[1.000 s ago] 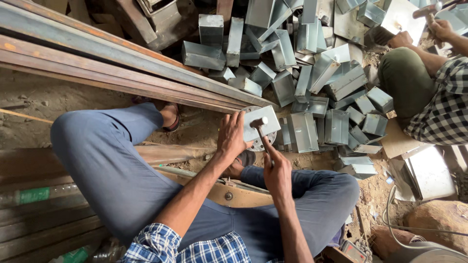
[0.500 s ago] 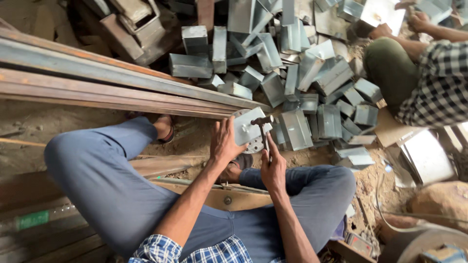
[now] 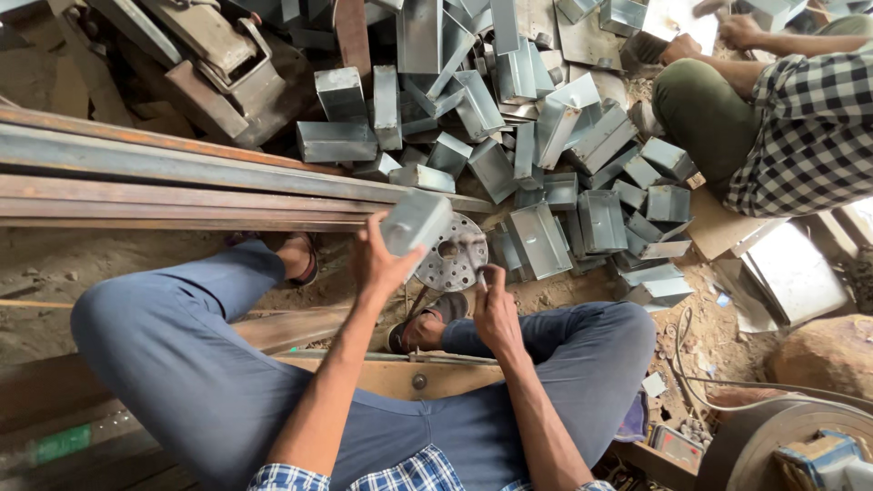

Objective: The person uses a hammer to knock a rectangular metal component onto a circular metal jig and then uses a punch and hammer to adjust or mark the piece before setting it aside.

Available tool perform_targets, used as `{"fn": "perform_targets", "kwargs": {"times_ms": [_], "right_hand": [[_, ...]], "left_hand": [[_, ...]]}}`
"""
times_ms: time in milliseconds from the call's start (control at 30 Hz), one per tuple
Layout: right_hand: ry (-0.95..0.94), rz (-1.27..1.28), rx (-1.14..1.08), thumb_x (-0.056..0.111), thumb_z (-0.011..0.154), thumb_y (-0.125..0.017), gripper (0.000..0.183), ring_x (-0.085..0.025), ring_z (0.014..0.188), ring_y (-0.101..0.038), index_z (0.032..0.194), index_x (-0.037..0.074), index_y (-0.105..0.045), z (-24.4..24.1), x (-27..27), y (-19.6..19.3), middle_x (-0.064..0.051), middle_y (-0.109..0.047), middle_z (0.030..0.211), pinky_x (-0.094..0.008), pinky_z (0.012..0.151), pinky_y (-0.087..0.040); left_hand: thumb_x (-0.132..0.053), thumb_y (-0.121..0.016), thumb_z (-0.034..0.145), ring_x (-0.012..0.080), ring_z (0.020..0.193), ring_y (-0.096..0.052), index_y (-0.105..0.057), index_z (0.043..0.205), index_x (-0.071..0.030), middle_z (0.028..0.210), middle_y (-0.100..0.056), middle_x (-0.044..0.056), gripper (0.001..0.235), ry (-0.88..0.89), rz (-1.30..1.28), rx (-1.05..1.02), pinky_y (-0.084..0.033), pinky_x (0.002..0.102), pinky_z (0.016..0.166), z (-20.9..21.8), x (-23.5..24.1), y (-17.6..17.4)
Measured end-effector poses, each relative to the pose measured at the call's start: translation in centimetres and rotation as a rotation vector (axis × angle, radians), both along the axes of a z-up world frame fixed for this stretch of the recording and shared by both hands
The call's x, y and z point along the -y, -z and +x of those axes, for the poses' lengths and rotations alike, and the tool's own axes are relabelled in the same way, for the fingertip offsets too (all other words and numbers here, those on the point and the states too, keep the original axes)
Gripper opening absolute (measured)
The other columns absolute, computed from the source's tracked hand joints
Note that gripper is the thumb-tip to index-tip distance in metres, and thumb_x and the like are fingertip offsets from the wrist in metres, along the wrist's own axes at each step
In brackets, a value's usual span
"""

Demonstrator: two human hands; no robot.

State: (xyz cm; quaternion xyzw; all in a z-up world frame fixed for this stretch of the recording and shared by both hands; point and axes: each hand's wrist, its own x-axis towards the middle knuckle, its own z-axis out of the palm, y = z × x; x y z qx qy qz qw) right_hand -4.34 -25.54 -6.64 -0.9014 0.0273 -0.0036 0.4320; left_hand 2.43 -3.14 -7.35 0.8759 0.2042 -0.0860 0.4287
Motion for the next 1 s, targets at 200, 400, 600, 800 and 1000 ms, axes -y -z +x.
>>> {"fn": "perform_targets", "kwargs": {"times_ms": [200, 400, 600, 800, 1000], "right_hand": [[-0.142, -0.037, -0.102, 0.014, 0.1, -0.06, 0.038, -0.053, 0.08, -0.064, 0.132, 0.01, -0.04, -0.7, 0.5, 2.5, -0.029, -0.066, 0.08, -0.059, 0.069, -0.047], [-0.242, 0.06, 0.054, 0.005, 0.091, -0.059, 0.042, -0.048, 0.077, -0.065, 0.128, 0.006, -0.04, -0.4, 0.8, 1.8, -0.024, -0.064, 0.082, -0.054, 0.065, -0.048], [-0.189, 0.0, -0.036, 0.003, 0.094, -0.059, 0.035, -0.043, 0.069, -0.062, 0.127, 0.006, -0.046, 0.1, 0.2, -0.1, -0.019, -0.061, 0.07, -0.053, 0.064, -0.046], [-0.198, 0.116, -0.219, 0.01, 0.09, -0.066, 0.051, -0.036, 0.062, -0.066, 0.132, 0.005, -0.038, 0.1, -0.3, 0.2, -0.019, -0.065, 0.07, -0.047, 0.059, -0.049], [-0.174, 0.08, -0.231, 0.015, 0.091, -0.063, 0.045, -0.029, 0.071, -0.07, 0.131, 0.006, -0.045, 0.2, 0.2, 0.6, -0.017, -0.071, 0.086, -0.043, 0.064, -0.055]], "left_hand": [[-0.052, -0.078, 0.069, 0.0292, 0.117, -0.059, -0.053, 0.144, -0.015, 0.138, -0.059, 0.014, 0.088, -0.381, -1.128, -0.142, -0.05, 0.058, 0.089, 1.3, -3.0, 0.3], [-0.057, -0.07, 0.085, 0.0299, 0.122, -0.062, -0.054, 0.143, -0.011, 0.133, -0.064, 0.012, 0.077, -0.214, -1.635, -0.008, -0.052, 0.059, 0.102, 0.6, -1.3, -0.7], [-0.058, -0.049, 0.102, 0.0451, 0.131, -0.057, -0.048, 0.152, -0.004, 0.147, -0.054, 0.024, 0.073, 0.011, -2.121, -0.033, -0.049, 0.057, 0.108, -0.4, -0.8, -2.3], [-0.059, -0.048, 0.102, 0.0462, 0.133, -0.055, -0.044, 0.153, -0.005, 0.148, -0.054, 0.023, 0.075, 0.0, -2.14, -0.079, -0.05, 0.059, 0.108, -0.4, -1.1, -2.1], [-0.058, -0.052, 0.102, 0.0396, 0.125, -0.061, -0.045, 0.151, 0.001, 0.138, -0.059, 0.024, 0.076, 0.006, -2.025, -0.047, -0.055, 0.058, 0.1, -0.3, -0.8, -1.7]]}}
